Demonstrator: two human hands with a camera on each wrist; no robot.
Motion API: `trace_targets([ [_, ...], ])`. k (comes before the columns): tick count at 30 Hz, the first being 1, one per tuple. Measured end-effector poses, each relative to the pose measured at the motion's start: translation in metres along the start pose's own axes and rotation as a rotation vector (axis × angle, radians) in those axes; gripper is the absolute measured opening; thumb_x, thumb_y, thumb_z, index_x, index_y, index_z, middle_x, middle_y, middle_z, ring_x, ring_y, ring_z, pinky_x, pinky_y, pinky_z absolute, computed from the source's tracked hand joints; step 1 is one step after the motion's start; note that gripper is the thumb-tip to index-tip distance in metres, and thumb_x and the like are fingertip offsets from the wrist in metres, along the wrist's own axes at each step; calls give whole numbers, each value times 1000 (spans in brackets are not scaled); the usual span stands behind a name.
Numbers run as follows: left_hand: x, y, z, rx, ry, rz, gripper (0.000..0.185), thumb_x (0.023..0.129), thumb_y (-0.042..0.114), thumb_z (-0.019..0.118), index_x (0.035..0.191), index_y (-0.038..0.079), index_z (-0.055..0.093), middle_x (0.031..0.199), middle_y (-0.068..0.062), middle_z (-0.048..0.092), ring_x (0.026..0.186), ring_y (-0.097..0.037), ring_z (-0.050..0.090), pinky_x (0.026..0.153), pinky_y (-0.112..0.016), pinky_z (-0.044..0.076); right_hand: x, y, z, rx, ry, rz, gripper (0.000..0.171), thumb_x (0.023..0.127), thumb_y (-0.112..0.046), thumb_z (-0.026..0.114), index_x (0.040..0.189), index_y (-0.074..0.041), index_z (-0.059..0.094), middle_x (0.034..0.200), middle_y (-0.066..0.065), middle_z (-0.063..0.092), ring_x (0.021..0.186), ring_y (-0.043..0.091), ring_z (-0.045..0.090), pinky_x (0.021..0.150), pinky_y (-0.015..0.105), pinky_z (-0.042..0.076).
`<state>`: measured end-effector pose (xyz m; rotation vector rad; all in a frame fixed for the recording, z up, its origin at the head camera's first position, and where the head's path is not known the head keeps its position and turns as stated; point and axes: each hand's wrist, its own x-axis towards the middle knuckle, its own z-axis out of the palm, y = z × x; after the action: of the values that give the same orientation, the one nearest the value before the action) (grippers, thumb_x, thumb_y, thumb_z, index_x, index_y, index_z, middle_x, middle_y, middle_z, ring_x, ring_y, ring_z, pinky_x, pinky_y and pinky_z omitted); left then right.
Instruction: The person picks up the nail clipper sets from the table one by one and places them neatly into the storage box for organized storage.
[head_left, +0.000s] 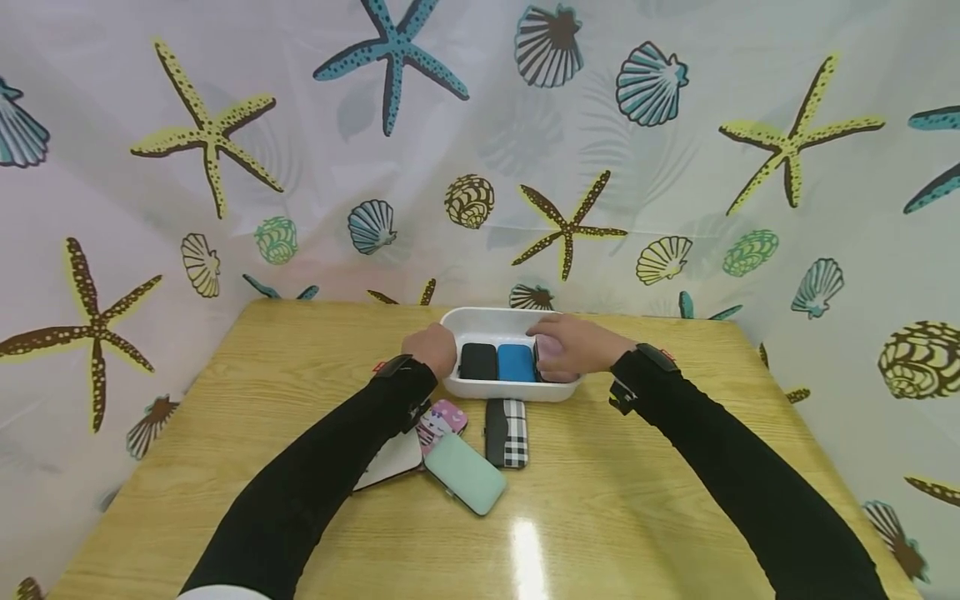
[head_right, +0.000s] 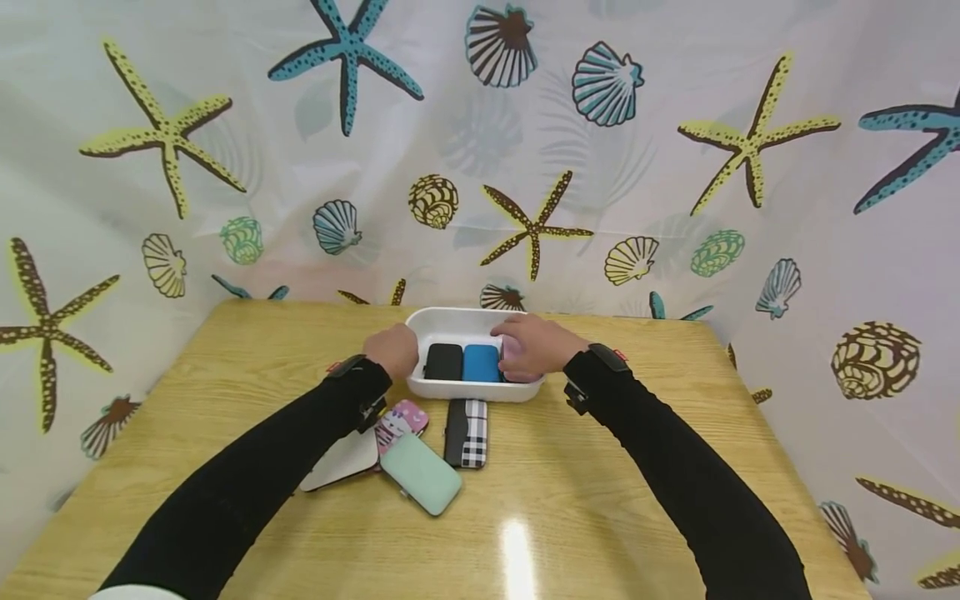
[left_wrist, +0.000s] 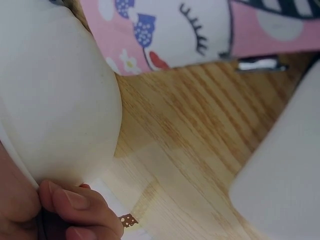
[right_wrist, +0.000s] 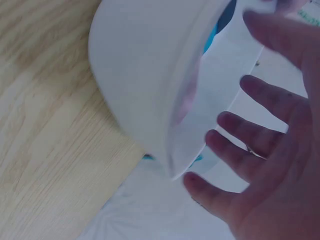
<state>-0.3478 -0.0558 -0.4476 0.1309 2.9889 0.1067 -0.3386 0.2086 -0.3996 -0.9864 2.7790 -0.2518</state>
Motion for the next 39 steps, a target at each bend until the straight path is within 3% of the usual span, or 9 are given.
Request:
trace_targets([
  [4, 1, -2, 1, 10, 19, 0, 27, 102, 21, 53, 115, 2, 67, 105, -10, 68, 83, -23, 67, 78, -42, 58, -9, -20, 2, -64, 135, -92, 45, 95, -33, 69, 134, -12, 63, 138, 10, 58, 130, 31, 52, 108, 54, 41],
  [9, 0, -2, 1, 6, 11, 6, 28, 103, 19, 50, 114, 0, 67, 107, -12, 68, 86, -24, 68, 77, -44, 59, -24, -47, 13, -104, 241, -305, 33, 94, -26, 70, 124, -11, 68, 125, 5, 66, 120, 24, 59, 105, 43, 45],
  [12, 1, -2, 1, -1, 6, 8, 27, 103, 19, 50, 113, 0, 67, 107, -11, 68, 86, -24, 68, 77, -43, 58, -32, -62, 25, -117, 263, -398, 27, 94, -23, 69, 119, -14, 70, 116, 0, 68, 109, 17, 62, 98, 37, 49],
  [14, 4, -2, 3, -2, 13, 10, 26, 103, 19, 50, 112, 1, 67, 106, -10, 68, 85, -23, 68, 77, -43, 58, -36, -72, 32, -128, 230, -416, 28, 93, -25, 69, 120, -15, 70, 115, -2, 68, 105, 14, 61, 94, 34, 50],
  [18, 9, -3, 7, 0, 29, 15, 26, 103, 20, 51, 112, 1, 67, 106, -10, 68, 85, -23, 68, 77, -43, 59, -41, -85, 46, -167, 73, -381, 40, 93, -34, 69, 131, -20, 65, 129, -1, 63, 116, 15, 57, 100, 34, 49],
  [23, 6, -3, 5, 4, 8, 15, 28, 104, 20, 50, 115, 1, 67, 110, -11, 68, 88, -24, 69, 79, -43, 58, -45, -86, 65, -197, -66, -313, 63, 90, -43, 70, 147, -26, 51, 156, 8, 42, 144, 28, 38, 116, 48, 35],
  [27, 2, -2, 2, 6, -7, 13, 29, 104, 20, 49, 117, 1, 66, 112, -11, 68, 89, -24, 69, 80, -43, 58, -46, -85, 75, -188, -80, -304, 68, 90, -47, 70, 150, -26, 46, 161, 10, 35, 149, 33, 30, 117, 53, 31],
  [39, 0, -1, 1, -8, 0, 16, 26, 103, 19, 51, 115, 2, 67, 108, -10, 68, 84, -21, 65, 80, -42, 58, -49, -85, 75, -175, -45, -299, 58, 87, -52, 72, 136, -24, 57, 150, 8, 43, 140, 27, 37, 112, 48, 39],
])
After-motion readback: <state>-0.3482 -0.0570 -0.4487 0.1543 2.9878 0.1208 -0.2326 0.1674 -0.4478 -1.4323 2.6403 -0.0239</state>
